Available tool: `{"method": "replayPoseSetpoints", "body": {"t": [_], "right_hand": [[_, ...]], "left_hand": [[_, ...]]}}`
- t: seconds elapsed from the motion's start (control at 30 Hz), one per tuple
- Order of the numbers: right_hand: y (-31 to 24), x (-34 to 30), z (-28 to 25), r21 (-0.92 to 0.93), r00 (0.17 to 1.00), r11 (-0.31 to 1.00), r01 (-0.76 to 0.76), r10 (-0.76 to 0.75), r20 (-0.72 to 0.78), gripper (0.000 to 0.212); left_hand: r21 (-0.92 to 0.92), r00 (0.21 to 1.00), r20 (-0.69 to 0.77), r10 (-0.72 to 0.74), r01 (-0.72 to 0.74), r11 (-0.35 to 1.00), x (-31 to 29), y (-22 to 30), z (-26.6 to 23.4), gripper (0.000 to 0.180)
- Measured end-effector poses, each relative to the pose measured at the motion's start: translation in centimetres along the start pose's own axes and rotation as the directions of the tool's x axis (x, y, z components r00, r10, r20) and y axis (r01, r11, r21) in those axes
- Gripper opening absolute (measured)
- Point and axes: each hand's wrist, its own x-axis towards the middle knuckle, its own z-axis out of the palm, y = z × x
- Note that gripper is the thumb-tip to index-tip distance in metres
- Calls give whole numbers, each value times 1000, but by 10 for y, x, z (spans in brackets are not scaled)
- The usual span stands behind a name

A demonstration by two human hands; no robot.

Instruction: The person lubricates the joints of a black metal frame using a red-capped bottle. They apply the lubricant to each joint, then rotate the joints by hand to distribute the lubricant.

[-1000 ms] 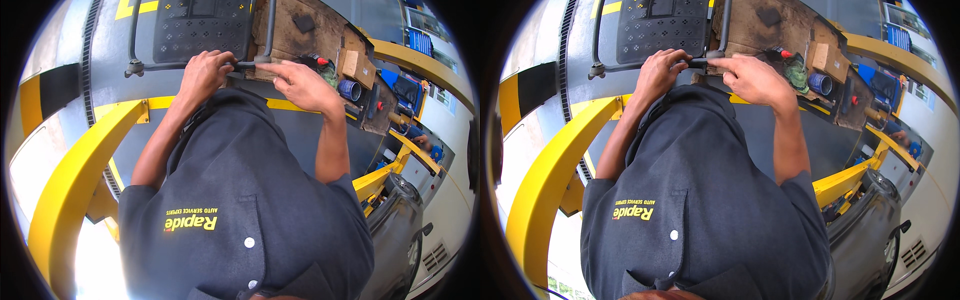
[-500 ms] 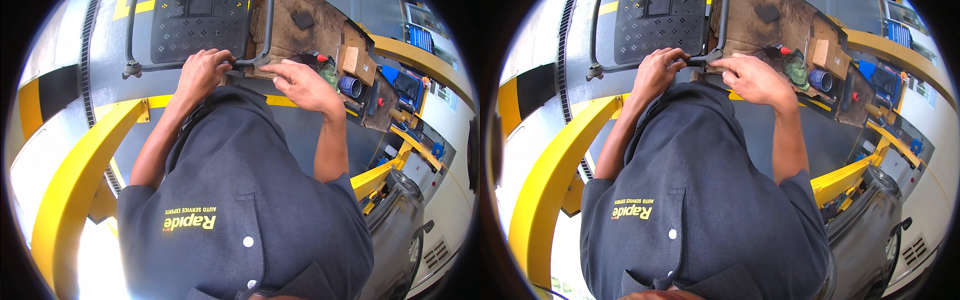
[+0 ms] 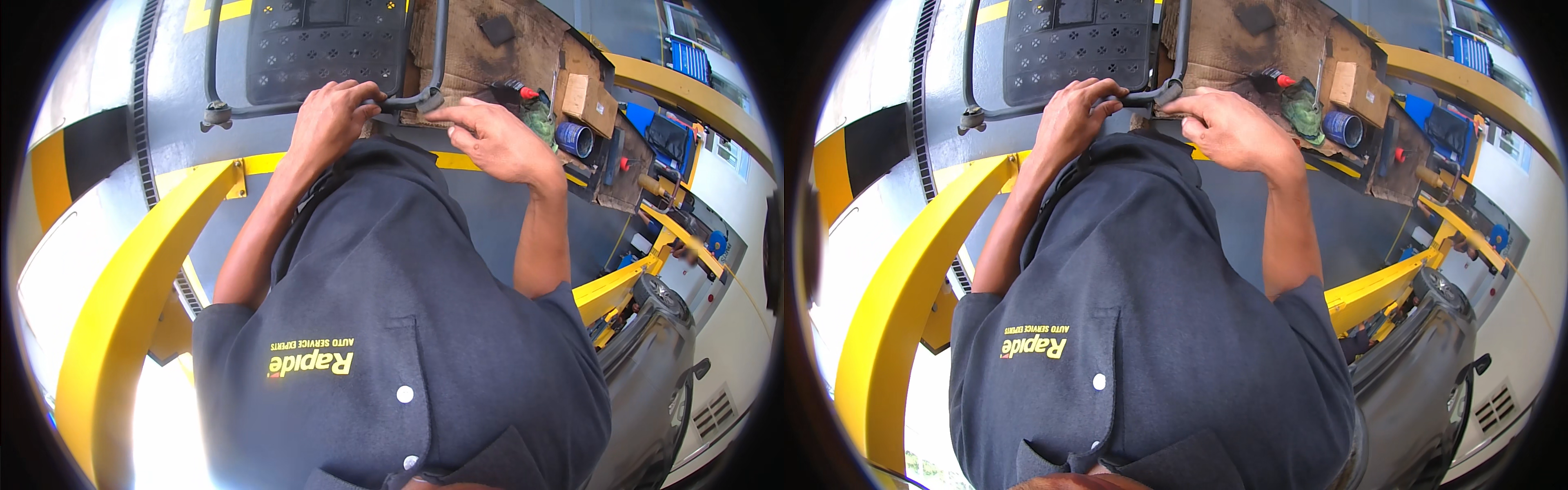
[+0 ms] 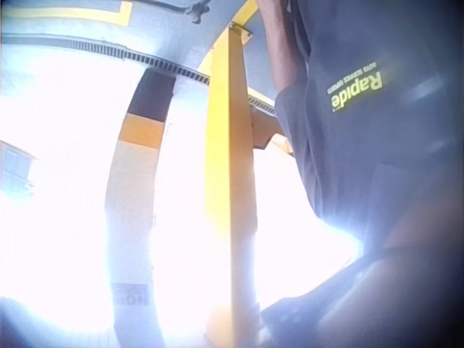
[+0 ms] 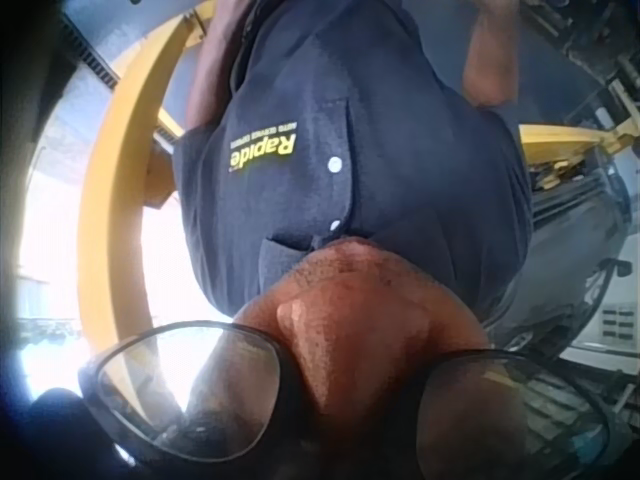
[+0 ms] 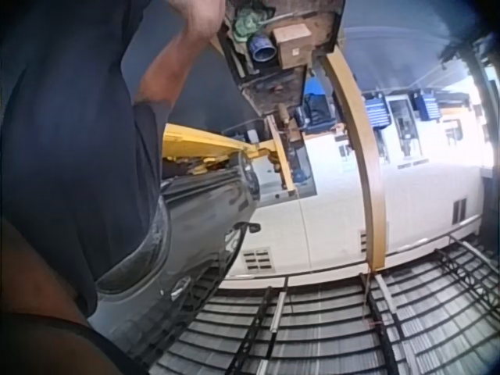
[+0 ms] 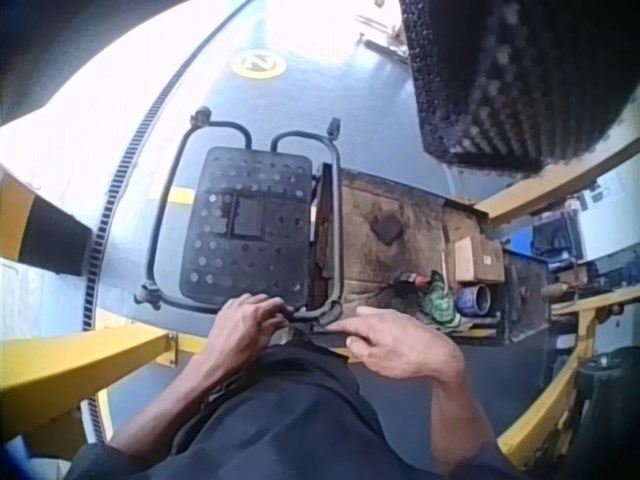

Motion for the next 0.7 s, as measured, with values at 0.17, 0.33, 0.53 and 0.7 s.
{"method": "replayPoseSetpoints", "body": {"t": [0.17, 0.33, 0.53, 0.7], "right_hand": [[13, 13, 11, -180, 932, 917, -355, 333, -145, 48], [1, -1, 12, 13, 980, 998, -68, 69, -186, 45], [-8, -1, 3, 116, 997, 993, 1, 8, -74, 45], [3, 7, 7, -10, 974, 976, -218, 217, -67, 51]], "left_hand": [[6, 996, 70, -62, 62, 998, 2, 4, -5, 21], [-11, 996, 70, -49, 50, 999, 2, 3, -6, 21], [-25, 995, 87, -57, 59, 998, 2, 3, -8, 22], [-31, 996, 76, -41, 44, 999, 2, 2, -7, 22]]}}
